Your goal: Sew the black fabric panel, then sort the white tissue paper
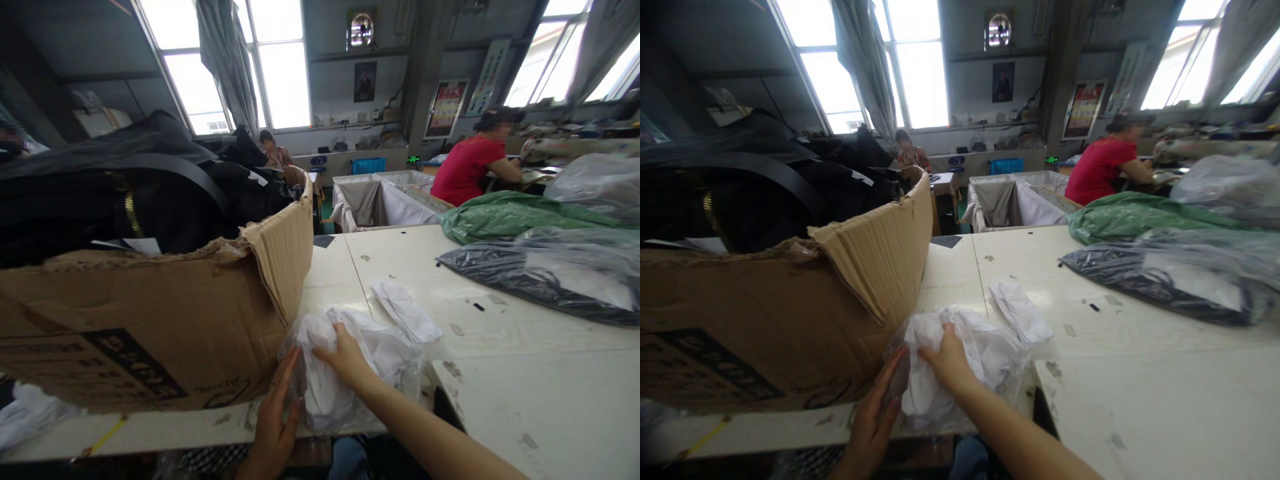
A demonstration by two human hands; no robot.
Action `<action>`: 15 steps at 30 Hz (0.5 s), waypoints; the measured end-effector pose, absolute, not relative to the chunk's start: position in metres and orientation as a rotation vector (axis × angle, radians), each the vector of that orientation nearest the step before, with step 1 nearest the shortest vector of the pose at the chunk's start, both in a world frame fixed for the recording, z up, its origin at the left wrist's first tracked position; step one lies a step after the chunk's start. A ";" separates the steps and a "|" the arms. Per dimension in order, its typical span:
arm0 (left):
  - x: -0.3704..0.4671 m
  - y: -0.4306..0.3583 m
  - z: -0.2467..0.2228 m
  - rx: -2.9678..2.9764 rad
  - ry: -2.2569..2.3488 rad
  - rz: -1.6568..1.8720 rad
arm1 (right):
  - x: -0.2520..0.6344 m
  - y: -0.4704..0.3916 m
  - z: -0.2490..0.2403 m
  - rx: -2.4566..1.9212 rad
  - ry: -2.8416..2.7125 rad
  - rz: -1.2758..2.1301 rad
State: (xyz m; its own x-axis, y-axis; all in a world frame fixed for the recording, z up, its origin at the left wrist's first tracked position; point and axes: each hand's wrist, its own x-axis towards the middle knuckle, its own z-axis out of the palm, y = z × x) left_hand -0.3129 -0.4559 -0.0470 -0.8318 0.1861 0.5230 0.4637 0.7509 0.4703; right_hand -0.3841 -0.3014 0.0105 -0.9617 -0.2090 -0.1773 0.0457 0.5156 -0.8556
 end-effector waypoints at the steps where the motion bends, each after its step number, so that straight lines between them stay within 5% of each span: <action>1: -0.313 -0.456 -0.047 -0.489 -2.497 -0.839 | -0.378 -0.309 0.002 -0.201 2.585 -1.340; 10: -0.318 -0.453 -0.046 -0.747 -2.467 -0.601 | -0.400 -0.280 0.022 -0.505 2.776 -1.074; 15: -0.321 -0.457 -0.051 -0.783 -2.397 -0.553 | -0.448 -0.196 0.019 0.167 3.251 -0.568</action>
State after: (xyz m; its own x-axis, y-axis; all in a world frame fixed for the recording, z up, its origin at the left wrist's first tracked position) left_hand -0.3205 -0.4570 -0.0515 -0.6775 0.4063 0.6131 0.6340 0.7452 0.2067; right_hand -0.4477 -0.1956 0.0194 -0.9817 0.1265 0.1422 0.0709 0.9363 -0.3440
